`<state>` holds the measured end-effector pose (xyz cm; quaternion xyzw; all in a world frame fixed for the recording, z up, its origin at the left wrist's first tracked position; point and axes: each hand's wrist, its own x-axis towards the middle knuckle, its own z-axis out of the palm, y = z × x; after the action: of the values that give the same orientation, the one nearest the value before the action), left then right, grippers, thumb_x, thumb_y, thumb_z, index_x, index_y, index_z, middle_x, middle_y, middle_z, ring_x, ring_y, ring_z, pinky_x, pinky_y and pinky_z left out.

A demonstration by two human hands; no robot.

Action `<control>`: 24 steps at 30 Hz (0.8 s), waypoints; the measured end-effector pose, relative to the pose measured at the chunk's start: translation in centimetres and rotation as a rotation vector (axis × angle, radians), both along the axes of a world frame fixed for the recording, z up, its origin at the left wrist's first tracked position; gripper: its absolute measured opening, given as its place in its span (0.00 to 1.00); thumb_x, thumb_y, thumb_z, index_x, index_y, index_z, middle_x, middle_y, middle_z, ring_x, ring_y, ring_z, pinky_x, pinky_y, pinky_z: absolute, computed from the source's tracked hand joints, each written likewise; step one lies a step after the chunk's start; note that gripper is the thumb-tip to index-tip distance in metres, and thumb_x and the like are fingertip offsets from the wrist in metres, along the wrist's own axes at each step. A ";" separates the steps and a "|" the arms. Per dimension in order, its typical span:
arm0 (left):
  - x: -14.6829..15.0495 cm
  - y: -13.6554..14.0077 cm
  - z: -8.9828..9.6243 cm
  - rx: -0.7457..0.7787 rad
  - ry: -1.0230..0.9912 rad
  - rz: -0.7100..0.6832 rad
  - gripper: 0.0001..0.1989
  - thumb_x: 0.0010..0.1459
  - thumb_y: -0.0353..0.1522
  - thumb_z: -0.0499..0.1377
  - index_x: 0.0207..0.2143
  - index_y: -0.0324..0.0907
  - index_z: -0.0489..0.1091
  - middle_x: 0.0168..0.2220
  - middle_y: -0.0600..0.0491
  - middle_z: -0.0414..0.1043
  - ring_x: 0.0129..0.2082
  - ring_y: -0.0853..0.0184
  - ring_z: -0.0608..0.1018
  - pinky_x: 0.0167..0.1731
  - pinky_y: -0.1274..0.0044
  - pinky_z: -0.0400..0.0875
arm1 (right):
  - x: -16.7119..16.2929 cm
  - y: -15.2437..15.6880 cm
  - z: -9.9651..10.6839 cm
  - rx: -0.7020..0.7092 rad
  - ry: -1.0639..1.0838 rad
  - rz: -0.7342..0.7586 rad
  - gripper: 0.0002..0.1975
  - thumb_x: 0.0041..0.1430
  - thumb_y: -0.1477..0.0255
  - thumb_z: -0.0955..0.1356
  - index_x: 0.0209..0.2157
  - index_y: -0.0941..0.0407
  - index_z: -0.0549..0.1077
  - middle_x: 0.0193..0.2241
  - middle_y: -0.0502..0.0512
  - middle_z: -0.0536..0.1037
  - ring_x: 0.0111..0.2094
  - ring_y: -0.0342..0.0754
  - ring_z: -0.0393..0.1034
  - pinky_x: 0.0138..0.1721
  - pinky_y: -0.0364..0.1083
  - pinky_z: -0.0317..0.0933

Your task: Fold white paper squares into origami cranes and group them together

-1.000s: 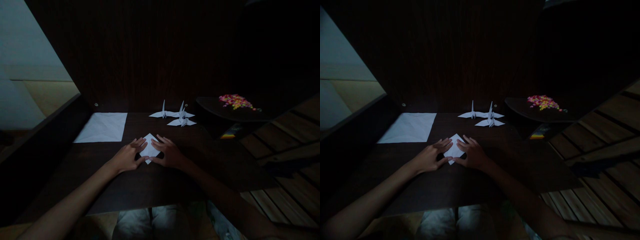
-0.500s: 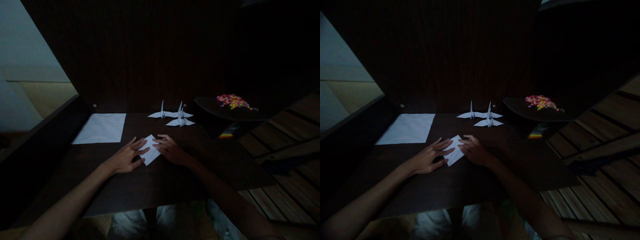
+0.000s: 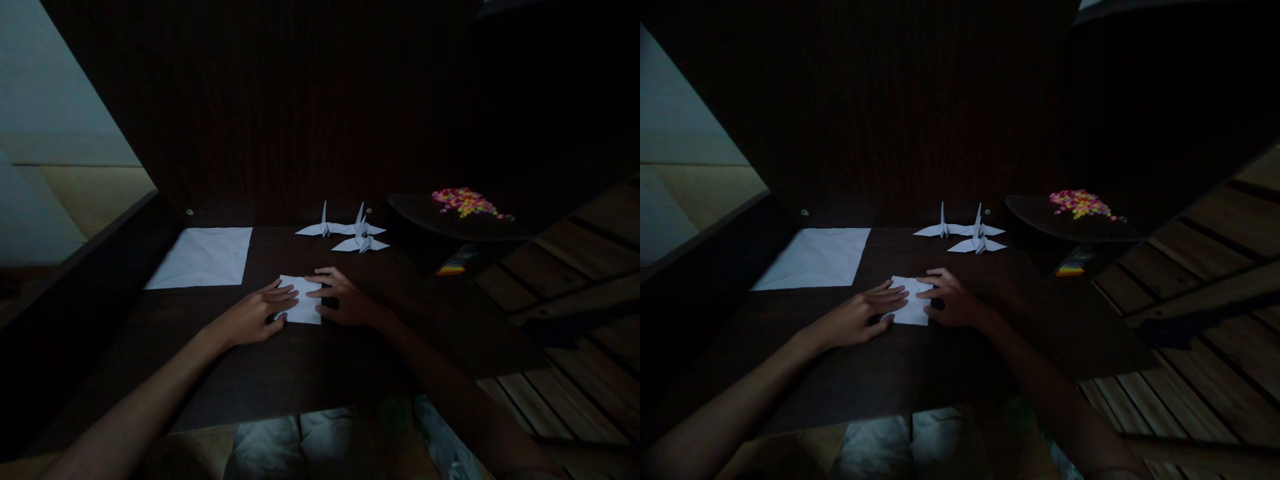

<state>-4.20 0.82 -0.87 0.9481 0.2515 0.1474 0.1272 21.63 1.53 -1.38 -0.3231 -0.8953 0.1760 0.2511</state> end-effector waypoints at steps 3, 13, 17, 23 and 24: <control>-0.3 0.4 -0.3 0.007 -0.011 -0.009 0.23 0.58 0.24 0.51 0.57 0.41 0.63 0.58 0.47 0.64 0.58 0.64 0.67 0.59 0.66 0.61 | 0.2 0.1 0.0 -0.033 -0.021 0.042 0.23 0.47 0.79 0.68 0.48 0.54 0.74 0.56 0.57 0.68 0.59 0.56 0.54 0.55 0.61 0.55; -0.6 0.5 -0.3 0.049 -0.108 0.078 0.27 0.56 0.21 0.48 0.58 0.42 0.61 0.52 0.46 0.72 0.49 0.63 0.75 0.49 0.70 0.72 | 0.1 0.1 -0.5 -0.025 -0.002 0.038 0.24 0.51 0.74 0.69 0.52 0.52 0.70 0.55 0.57 0.69 0.59 0.56 0.55 0.55 0.61 0.54; -0.7 0.6 -0.1 0.027 -0.123 0.154 0.24 0.58 0.23 0.49 0.57 0.42 0.64 0.50 0.47 0.74 0.47 0.63 0.77 0.47 0.71 0.73 | -0.2 0.2 -0.7 -0.034 0.026 0.044 0.16 0.59 0.70 0.66 0.49 0.53 0.72 0.51 0.56 0.73 0.54 0.52 0.63 0.53 0.56 0.58; -0.5 0.1 0.8 -0.092 -0.172 0.269 0.22 0.62 0.34 0.50 0.58 0.40 0.63 0.54 0.47 0.70 0.50 0.60 0.74 0.51 0.70 0.69 | -0.9 0.1 -0.4 0.026 0.089 -0.059 0.13 0.65 0.69 0.60 0.45 0.55 0.74 0.44 0.56 0.78 0.46 0.49 0.69 0.49 0.52 0.60; -0.4 0.0 0.8 -0.116 -0.192 0.283 0.23 0.61 0.37 0.52 0.58 0.40 0.62 0.54 0.47 0.70 0.51 0.59 0.74 0.51 0.70 0.68 | -1.0 0.1 -0.2 0.033 0.110 -0.091 0.14 0.65 0.68 0.60 0.43 0.56 0.74 0.41 0.56 0.78 0.43 0.49 0.70 0.47 0.51 0.60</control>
<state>-4.57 0.77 -0.02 0.8758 0.3774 0.2387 0.1832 20.67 1.59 -1.62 -0.3492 -0.8673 0.1668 0.3130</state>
